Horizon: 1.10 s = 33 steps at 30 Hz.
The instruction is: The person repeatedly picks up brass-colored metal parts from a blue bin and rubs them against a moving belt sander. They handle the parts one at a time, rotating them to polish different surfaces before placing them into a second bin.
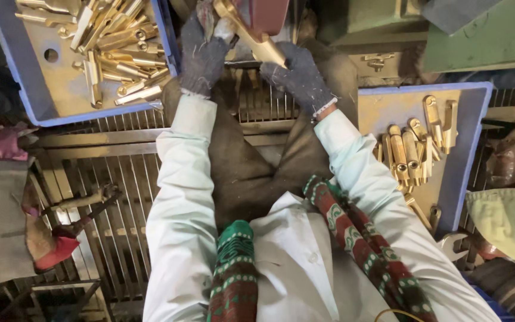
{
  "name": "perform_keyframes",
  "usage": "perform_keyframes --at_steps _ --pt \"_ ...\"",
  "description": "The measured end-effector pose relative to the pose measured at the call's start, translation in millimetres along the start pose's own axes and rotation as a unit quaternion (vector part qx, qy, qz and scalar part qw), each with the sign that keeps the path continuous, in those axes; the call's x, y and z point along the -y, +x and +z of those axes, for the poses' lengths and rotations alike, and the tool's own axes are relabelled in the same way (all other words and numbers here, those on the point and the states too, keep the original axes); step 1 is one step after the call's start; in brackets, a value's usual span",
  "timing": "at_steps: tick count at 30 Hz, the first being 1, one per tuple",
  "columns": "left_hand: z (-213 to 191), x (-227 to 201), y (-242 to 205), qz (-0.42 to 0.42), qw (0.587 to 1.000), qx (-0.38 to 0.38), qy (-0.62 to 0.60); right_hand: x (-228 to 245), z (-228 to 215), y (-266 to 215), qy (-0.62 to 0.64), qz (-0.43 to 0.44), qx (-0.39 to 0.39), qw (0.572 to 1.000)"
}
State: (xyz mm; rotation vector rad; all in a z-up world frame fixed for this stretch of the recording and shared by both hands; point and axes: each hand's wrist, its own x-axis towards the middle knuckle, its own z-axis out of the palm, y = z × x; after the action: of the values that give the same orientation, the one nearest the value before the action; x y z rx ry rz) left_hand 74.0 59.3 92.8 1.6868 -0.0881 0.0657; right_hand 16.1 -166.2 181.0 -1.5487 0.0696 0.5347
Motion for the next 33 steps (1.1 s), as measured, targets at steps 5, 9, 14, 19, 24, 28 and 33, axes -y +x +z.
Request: perform_keyframes --at_steps 5,9,14,19,24,28,33 --pt "16.8 33.4 4.6 -0.144 0.984 -0.03 0.096 -11.3 5.5 10.8 0.08 0.074 -0.026 0.994" --pt "24.4 46.1 0.8 -0.09 0.992 -0.088 0.005 -13.4 5.2 14.0 0.074 0.127 -0.04 0.988" --pt "30.3 56.1 2.2 -0.289 0.95 -0.091 -0.076 -5.1 5.8 25.2 0.077 0.175 -0.055 0.98" --pt "25.6 71.4 -9.5 -0.139 0.971 -0.114 0.158 -13.4 6.0 22.6 0.035 0.181 -0.047 0.982" --pt "25.8 62.3 -10.8 -0.021 0.994 -0.084 -0.067 -27.1 1.6 18.6 -0.032 0.026 -0.022 0.999" --pt "13.1 -0.4 -25.2 -0.177 0.982 -0.07 -0.007 -34.0 -12.8 9.6 0.036 -0.181 0.015 0.983" --pt "-14.2 -106.6 -78.0 0.017 0.995 0.082 -0.062 -36.3 -21.4 -36.5 0.035 -0.281 -0.104 0.953"
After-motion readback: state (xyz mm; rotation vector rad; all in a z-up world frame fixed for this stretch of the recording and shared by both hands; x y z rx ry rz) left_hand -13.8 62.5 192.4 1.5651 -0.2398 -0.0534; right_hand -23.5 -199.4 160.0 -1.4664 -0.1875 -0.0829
